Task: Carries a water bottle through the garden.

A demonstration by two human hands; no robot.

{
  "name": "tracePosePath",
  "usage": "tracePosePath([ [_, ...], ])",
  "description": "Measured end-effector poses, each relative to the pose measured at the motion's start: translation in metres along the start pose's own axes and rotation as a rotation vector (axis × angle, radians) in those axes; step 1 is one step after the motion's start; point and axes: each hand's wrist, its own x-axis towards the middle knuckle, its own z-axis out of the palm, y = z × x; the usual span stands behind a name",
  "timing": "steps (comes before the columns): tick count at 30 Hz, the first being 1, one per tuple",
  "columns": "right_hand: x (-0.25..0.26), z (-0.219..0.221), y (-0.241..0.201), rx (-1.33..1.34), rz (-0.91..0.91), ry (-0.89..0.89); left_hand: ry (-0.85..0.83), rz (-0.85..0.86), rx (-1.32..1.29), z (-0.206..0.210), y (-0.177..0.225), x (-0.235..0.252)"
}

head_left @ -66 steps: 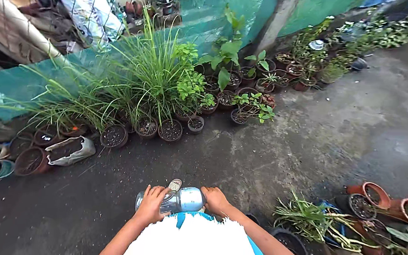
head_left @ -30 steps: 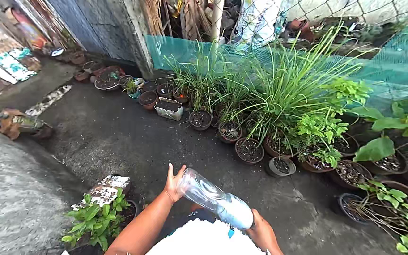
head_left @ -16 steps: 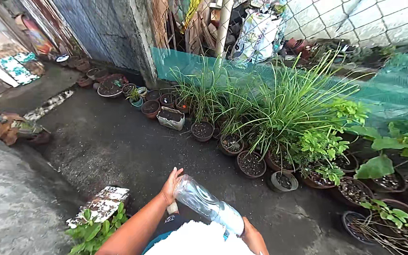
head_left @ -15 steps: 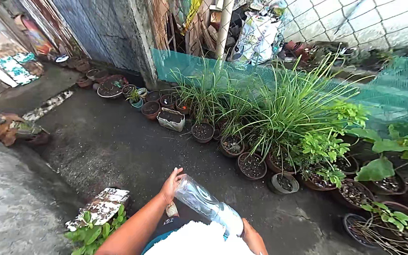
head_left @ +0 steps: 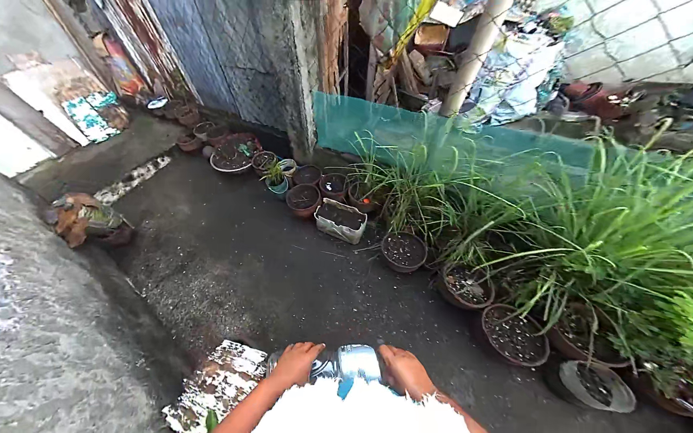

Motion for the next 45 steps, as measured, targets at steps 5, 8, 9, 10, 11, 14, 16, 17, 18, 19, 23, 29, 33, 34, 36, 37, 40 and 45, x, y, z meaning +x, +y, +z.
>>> tracePosePath([
  [5, 0.087, -0.029, -0.047, -0.101, -0.163, -0.137, 0.034, -0.159, -0.12, -0.013, -0.067, 0.001],
  [8, 0.146, -0.043, -0.074, -0.136, -0.3, -0.168, -0.023, -0.274, -0.216, -0.028, -0.099, 0.009],
  [9, 0.167, -0.051, -0.082, -0.124, -0.335, -0.178, -0.033, -0.295, -0.249, -0.035, -0.11, 0.012],
  [10, 0.19, -0.059, -0.09, -0.096, -0.36, -0.173, -0.042, -0.313, -0.288, -0.043, -0.122, 0.016],
  [11, 0.214, -0.068, -0.097, -0.058, -0.367, -0.153, -0.048, -0.328, -0.342, -0.052, -0.136, 0.02],
  [14, 0.288, -0.105, -0.114, -0.004, -0.321, -0.112, 0.131, -0.336, -0.609, -0.054, -0.194, 0.044],
  [16, 0.338, -0.136, -0.125, -0.02, -0.288, -0.123, 0.269, -0.443, -0.797, -0.064, -0.228, 0.064],
  [17, 0.361, -0.153, -0.132, -0.037, -0.275, -0.141, 0.262, -0.517, -0.858, -0.087, -0.235, 0.065],
  [18, 0.383, -0.17, -0.142, -0.059, -0.269, -0.162, 0.239, -0.552, -0.842, -0.111, -0.245, 0.062],
  [19, 0.407, -0.187, -0.152, -0.08, -0.273, -0.183, 0.322, -0.529, -0.793, -0.123, -0.261, 0.061],
  [23, 0.496, -0.23, -0.205, -0.144, -0.367, -0.255, 0.829, -0.633, -0.996, -0.226, -0.295, 0.054],
  [29, 0.585, -0.248, -0.328, -0.091, -0.667, -0.407, 1.239, -0.324, -1.685, -0.377, -0.346, 0.05],
  [33, 0.639, -0.262, -0.409, 0.072, -0.807, -0.494, 1.279, -0.217, -1.801, -0.438, -0.408, 0.059],
  [34, 0.653, -0.264, -0.426, 0.134, -0.814, -0.5, 1.277, -0.219, -1.807, -0.451, -0.425, 0.064],
  [36, 0.684, -0.269, -0.461, 0.266, -0.791, -0.492, 1.268, -0.231, -1.762, -0.482, -0.465, 0.073],
  [37, 0.698, -0.27, -0.477, 0.333, -0.76, -0.484, 1.257, -0.242, -1.717, -0.496, -0.485, 0.076],
  [40, 0.735, -0.278, -0.523, 0.472, -0.635, -0.496, 1.209, -0.267, -1.61, -0.535, -0.536, 0.085],
  [45, 0.788, -0.291, -0.575, 0.604, -0.533, -0.55, 1.054, -0.279, -1.567, -0.597, -0.586, 0.102],
])
